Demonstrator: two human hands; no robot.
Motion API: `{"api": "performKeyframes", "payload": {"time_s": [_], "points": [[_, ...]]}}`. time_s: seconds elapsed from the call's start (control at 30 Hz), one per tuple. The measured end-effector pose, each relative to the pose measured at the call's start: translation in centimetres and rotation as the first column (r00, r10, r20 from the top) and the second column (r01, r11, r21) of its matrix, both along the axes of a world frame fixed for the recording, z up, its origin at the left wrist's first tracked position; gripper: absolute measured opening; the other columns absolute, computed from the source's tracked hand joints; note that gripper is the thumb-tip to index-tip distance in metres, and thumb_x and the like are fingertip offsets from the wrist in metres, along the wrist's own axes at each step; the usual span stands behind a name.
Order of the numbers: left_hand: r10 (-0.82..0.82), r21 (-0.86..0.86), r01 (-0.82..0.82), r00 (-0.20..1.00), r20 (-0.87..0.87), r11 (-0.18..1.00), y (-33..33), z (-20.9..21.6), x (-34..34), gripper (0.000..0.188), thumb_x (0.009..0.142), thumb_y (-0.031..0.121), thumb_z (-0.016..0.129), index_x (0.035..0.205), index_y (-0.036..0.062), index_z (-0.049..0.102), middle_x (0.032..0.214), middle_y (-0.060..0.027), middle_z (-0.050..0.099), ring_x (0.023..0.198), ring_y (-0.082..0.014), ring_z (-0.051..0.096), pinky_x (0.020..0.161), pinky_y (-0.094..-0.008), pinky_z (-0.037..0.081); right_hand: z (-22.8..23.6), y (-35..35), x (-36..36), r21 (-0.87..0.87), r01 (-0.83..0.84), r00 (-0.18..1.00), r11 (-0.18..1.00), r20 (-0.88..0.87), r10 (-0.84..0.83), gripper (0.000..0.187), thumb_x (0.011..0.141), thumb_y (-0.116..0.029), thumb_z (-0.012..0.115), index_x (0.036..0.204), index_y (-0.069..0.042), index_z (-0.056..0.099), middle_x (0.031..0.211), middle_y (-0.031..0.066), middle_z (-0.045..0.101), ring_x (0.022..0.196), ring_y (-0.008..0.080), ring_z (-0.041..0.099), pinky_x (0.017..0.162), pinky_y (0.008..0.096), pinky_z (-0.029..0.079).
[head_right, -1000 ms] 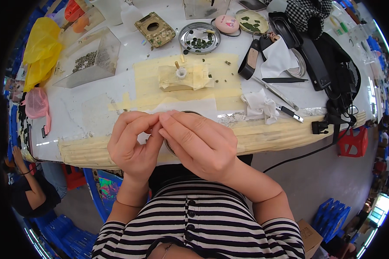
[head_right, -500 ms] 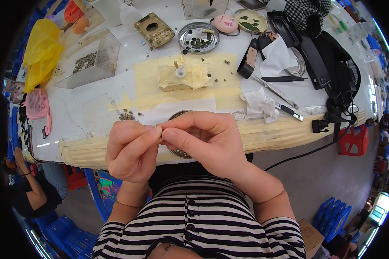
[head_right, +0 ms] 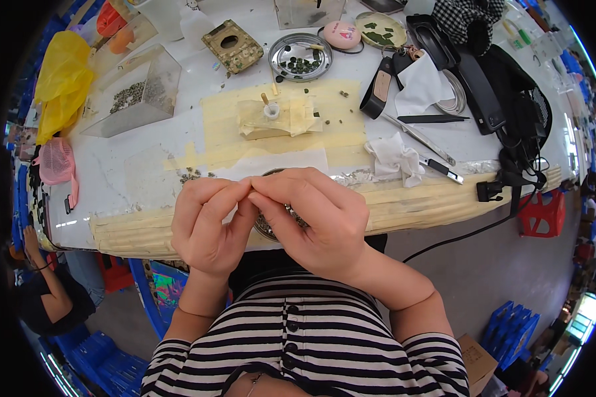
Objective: Picking tiny metal pins from a tray and inserting them into a plastic base component.
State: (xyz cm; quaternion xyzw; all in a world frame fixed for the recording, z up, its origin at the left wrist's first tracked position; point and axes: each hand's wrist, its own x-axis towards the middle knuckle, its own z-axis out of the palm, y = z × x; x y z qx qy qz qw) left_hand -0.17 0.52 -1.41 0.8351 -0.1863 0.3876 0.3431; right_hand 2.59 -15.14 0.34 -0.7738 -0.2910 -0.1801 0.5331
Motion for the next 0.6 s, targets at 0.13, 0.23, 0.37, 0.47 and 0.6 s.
{"api": "performKeyframes", "payload": {"time_s": [0.13,0.23,0.37,0.47,0.6], "points": [[0.020,-0.054,-0.020,1.000,-0.016,0.998,0.0,-0.1,0.2,0.031,0.066,-0.004,0.081,0.096,-0.0009,0.072,0.082,-0.0078,0.064,0.068,-0.0226,0.061,0.058,-0.0304,0.050,-0.6,0.3,0.0,-0.026,0.037,0.993,0.999,0.115,-0.034,0.022,0.075,0.001,0.078,0.096,0.001,0.072,0.086,0.0123,0.070,0.069,0.0223,0.069,0.059,0.0286,0.055],[0.044,-0.097,-0.050,0.997,-0.062,0.994,-0.2,-0.1,0.0,0.029,0.067,-0.004,0.081,0.094,-0.0001,0.072,0.081,-0.0075,0.064,0.067,-0.0223,0.061,0.058,-0.0304,0.050,-0.7,0.3,0.1,-0.043,0.048,0.980,0.998,0.193,-0.039,0.024,0.075,0.001,0.077,0.098,0.001,0.072,0.088,0.0125,0.071,0.070,0.0227,0.069,0.059,0.0288,0.056],[0.031,-0.122,-0.040,0.997,-0.075,0.992,-0.1,-0.1,-0.1,0.028,0.068,-0.003,0.081,0.094,0.0007,0.072,0.081,-0.0073,0.064,0.067,-0.0219,0.061,0.057,-0.0302,0.049,-0.8,0.4,-0.1,-0.055,0.045,0.987,0.997,0.159,-0.036,0.025,0.075,0.001,0.077,0.100,0.001,0.072,0.089,0.0135,0.071,0.070,0.0236,0.070,0.060,0.0292,0.056],[0.003,-0.129,-0.009,0.999,-0.047,0.992,0.2,0.0,-0.1,0.029,0.068,-0.003,0.081,0.095,0.0008,0.072,0.081,-0.0072,0.064,0.067,-0.0215,0.061,0.057,-0.0300,0.049,-0.2,-0.1,-0.1,0.000,-0.047,0.998,0.999,-0.047,0.047,0.024,0.079,0.001,0.075,0.102,0.002,0.072,0.090,0.0143,0.071,0.073,0.0212,0.069,0.064,0.0276,0.056],[-0.028,-0.135,0.023,0.999,-0.036,0.991,0.5,0.1,-0.5,0.031,0.068,-0.004,0.080,0.098,0.0014,0.073,0.084,-0.0066,0.065,0.070,-0.0207,0.061,0.059,-0.0295,0.048,0.4,-0.5,-0.7,0.390,-0.119,0.779,0.913,-0.534,0.330,0.020,0.087,0.001,0.069,0.107,0.004,0.071,0.094,0.0131,0.071,0.081,0.0146,0.067,0.072,0.0244,0.053]]}}
